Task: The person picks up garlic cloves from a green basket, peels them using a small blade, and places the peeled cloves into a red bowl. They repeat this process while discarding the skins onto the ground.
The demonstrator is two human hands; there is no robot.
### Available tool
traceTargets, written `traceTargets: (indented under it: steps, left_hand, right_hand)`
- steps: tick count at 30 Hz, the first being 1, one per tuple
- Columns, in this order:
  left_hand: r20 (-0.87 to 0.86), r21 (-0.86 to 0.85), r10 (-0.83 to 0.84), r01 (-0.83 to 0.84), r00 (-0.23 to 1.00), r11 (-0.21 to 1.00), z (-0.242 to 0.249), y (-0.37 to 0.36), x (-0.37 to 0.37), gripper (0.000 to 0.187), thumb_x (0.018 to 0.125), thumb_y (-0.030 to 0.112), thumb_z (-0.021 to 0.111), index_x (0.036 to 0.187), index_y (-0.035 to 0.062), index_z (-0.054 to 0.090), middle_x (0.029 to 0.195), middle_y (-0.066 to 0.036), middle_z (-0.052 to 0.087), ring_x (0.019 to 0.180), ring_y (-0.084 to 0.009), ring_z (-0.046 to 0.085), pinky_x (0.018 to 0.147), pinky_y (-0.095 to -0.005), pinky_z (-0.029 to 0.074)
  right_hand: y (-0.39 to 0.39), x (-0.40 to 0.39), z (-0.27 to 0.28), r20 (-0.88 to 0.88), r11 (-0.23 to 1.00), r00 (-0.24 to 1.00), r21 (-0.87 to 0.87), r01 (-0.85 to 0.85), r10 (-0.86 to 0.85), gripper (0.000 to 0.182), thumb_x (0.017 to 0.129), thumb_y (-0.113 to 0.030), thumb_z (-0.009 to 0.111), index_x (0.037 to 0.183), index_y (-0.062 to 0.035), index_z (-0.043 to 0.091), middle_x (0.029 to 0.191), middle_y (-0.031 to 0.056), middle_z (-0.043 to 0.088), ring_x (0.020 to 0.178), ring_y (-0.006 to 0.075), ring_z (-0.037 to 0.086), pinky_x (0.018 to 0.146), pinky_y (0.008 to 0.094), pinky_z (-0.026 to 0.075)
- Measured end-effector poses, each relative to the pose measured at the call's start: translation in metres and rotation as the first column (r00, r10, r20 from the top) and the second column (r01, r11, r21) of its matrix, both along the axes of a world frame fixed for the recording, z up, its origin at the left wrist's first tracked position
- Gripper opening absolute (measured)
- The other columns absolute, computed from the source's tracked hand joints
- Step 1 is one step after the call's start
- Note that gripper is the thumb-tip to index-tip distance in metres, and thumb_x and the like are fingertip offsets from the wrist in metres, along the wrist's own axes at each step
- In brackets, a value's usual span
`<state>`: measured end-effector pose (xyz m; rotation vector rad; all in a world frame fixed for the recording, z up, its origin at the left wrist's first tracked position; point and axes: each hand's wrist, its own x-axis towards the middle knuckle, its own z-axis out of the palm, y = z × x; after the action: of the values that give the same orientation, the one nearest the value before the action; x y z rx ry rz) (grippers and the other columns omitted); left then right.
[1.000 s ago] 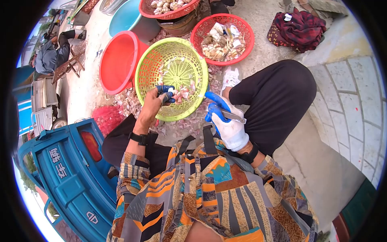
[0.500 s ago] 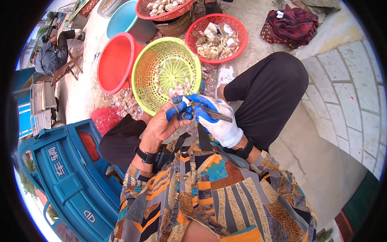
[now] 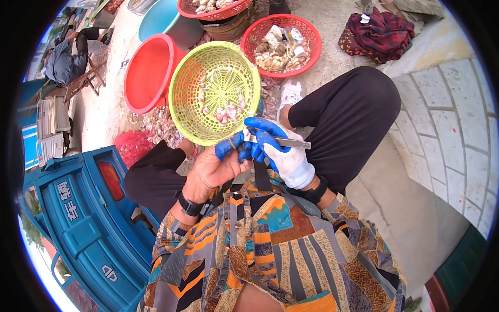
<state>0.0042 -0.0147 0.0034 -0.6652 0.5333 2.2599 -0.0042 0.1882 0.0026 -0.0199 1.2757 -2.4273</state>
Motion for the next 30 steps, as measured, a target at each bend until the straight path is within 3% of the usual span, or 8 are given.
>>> traceTargets:
  steps: [10, 16, 22, 24, 28, 30]
  left_hand:
    - [-0.002, 0.026, 0.034, -0.034, 0.999, 0.999, 0.0, 0.013, 0.003, 0.032, 0.097, 0.02, 0.065, 0.127, 0.0109, 0.058, 0.115, -0.004, 0.066, 0.1, -0.0176, 0.063, 0.077, -0.034, 0.051]
    - [-0.013, -0.042, 0.017, -0.017, 1.0, 0.999, 0.019, 0.02, 0.001, 0.031, 0.098, 0.018, 0.064, 0.127, 0.0088, 0.058, 0.112, -0.006, 0.067, 0.097, -0.0172, 0.066, 0.078, -0.0332, 0.054]
    - [-0.259, -0.475, -0.084, -0.051, 0.962, 0.879, 0.011, 0.029, 0.001, 0.028, 0.098, 0.017, 0.065, 0.123, 0.0042, 0.061, 0.105, -0.002, 0.068, 0.085, -0.0111, 0.064, 0.075, -0.028, 0.055]
    - [-0.307, -0.469, -0.098, -0.061, 0.947, 0.881, 0.011, 0.031, 0.003, 0.027, 0.099, 0.017, 0.065, 0.122, 0.0031, 0.062, 0.103, -0.002, 0.068, 0.083, -0.0098, 0.064, 0.075, -0.0266, 0.055]
    - [-0.396, -0.596, -0.213, -0.074, 0.893, 0.8, 0.008, 0.033, 0.004, 0.024, 0.1, 0.016, 0.063, 0.119, 0.002, 0.065, 0.102, 0.0, 0.068, 0.08, -0.0082, 0.063, 0.075, -0.0251, 0.054]
    - [-0.361, -0.574, -0.196, -0.051, 0.912, 0.817, 0.009, 0.032, 0.003, 0.025, 0.1, 0.018, 0.063, 0.12, 0.0023, 0.065, 0.099, 0.0, 0.068, 0.078, -0.0076, 0.062, 0.073, -0.0244, 0.053]
  right_hand:
    - [0.003, 0.001, -0.001, -0.028, 0.998, 0.999, 0.042, 0.046, -0.045, 0.031, 0.102, -0.011, 0.055, 0.129, 0.003, 0.061, 0.087, 0.002, 0.066, 0.072, 0.0051, 0.058, 0.066, 0.0203, 0.048]
    - [0.008, 0.001, 0.002, -0.01, 0.997, 0.999, 0.069, 0.039, -0.038, 0.029, 0.102, -0.012, 0.056, 0.127, 0.0021, 0.063, 0.089, 0.0023, 0.067, 0.072, 0.0046, 0.059, 0.064, 0.0194, 0.047]
    - [0.007, 0.003, 0.005, 0.038, 0.99, 0.997, 0.126, 0.057, -0.062, 0.028, 0.103, -0.013, 0.055, 0.125, 0.0008, 0.064, 0.085, 0.0019, 0.068, 0.068, 0.0043, 0.06, 0.058, 0.0183, 0.046]
    - [0.005, 0.004, 0.01, 0.055, 0.979, 0.993, 0.184, 0.09, -0.102, 0.028, 0.103, -0.013, 0.055, 0.126, 0.0009, 0.064, 0.083, 0.0019, 0.068, 0.066, 0.0046, 0.06, 0.056, 0.018, 0.046]
    - [0.007, 0.003, 0.004, 0.022, 0.996, 0.997, 0.051, 0.074, -0.075, 0.029, 0.103, -0.013, 0.055, 0.127, 0.0019, 0.063, 0.085, 0.0038, 0.068, 0.068, 0.0061, 0.062, 0.058, 0.0194, 0.048]
    - [0.008, 0.003, 0.001, 0.002, 0.999, 1.0, -0.014, 0.03, -0.03, 0.03, 0.103, -0.014, 0.056, 0.128, 0.0022, 0.061, 0.087, 0.0048, 0.068, 0.069, 0.0067, 0.063, 0.058, 0.0199, 0.048]
